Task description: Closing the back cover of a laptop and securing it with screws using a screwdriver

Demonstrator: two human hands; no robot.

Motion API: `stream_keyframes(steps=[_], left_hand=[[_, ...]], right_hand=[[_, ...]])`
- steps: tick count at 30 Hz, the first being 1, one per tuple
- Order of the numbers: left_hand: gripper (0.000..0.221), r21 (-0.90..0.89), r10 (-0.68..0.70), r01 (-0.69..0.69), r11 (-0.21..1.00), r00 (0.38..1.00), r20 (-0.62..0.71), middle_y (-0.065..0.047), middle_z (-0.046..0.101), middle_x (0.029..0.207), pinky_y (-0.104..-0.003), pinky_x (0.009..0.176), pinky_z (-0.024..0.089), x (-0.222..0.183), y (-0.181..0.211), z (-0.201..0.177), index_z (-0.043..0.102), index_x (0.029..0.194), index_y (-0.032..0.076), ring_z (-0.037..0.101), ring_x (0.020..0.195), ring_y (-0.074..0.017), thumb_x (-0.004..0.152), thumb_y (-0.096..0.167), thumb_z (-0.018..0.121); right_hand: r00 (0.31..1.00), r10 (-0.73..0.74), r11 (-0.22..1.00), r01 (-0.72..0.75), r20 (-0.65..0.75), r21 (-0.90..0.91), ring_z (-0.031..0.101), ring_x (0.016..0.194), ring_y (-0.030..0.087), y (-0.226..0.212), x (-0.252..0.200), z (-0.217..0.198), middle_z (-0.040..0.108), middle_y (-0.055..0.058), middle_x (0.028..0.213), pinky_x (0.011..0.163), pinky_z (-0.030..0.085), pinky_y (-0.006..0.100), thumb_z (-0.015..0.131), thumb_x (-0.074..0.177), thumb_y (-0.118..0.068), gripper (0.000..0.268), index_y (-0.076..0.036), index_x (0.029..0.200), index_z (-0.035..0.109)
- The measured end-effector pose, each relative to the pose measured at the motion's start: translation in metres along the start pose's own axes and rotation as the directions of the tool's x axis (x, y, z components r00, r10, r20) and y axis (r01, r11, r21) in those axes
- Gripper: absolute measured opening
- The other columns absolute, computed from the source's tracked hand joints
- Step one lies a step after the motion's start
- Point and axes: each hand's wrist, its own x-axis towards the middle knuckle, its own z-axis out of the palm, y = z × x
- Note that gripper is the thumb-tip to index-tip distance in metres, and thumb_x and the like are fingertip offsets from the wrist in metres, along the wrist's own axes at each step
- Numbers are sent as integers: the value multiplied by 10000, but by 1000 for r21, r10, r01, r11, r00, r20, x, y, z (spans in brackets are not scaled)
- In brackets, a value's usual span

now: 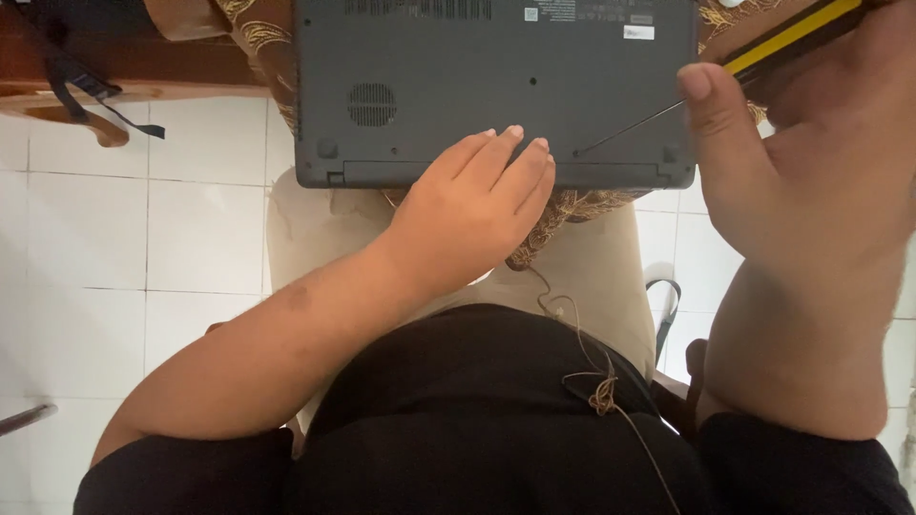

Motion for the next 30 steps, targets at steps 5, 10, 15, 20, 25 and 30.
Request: stream_keyframes(steps=[5,10,15,20,25,30], left_hand=[[161,7,10,-10,1000,1000,-7,-28,708,1078,-295,883,616,0,-1,0,753,1021,103,706,1011,-207,914,-10,716],[174,-4,12,-12,1000,1000,10,-25,714,1092,-296,889,618,0,-1,-1,758,1036,107,708,1022,-206,913,-10,724],[146,-16,14,-14,1000,1000,3,-34,705,1100,-303,887,613,0,-2,-1,755,1034,101,701,1018,-216,932,3,715],[195,-33,19,-18,999,1000,14,-38,716,1105,-311,884,622,-2,-2,0,757,1049,102,705,1028,-223,902,-13,702],[136,-8,8,-8,1000,1000,-3,-15,711,1081,-298,884,618,0,-2,0,758,1033,111,708,1024,-204,936,24,722],[145,-6,2,-2,1000,1000,-12,-10,713,1078,-293,863,624,-1,-1,1,761,1026,117,709,1022,-200,927,15,731]], right_hand=[[999,54,998,-54,3,42,553,1081,377,-3,1,2,526,288,1192,1009,458,445,590,1308,169,352,82,1455,282],[998,62,996,-62,2,71,548,1053,361,-1,1,4,521,288,1194,953,452,418,594,1289,162,343,96,1441,294],[998,68,994,-67,-11,89,565,1111,393,-3,1,7,543,338,1234,945,466,428,598,1275,187,354,117,1416,281],[1000,28,998,-28,4,48,554,1056,380,-4,3,6,536,319,1182,913,476,420,617,1283,161,353,120,1415,292],[1000,24,999,-25,10,49,572,1100,390,-4,3,5,539,314,1195,1009,511,446,613,1288,134,311,138,1381,317],[999,48,998,-48,22,32,566,1016,364,-10,5,4,553,297,1137,910,479,412,601,1297,127,293,155,1374,319]])
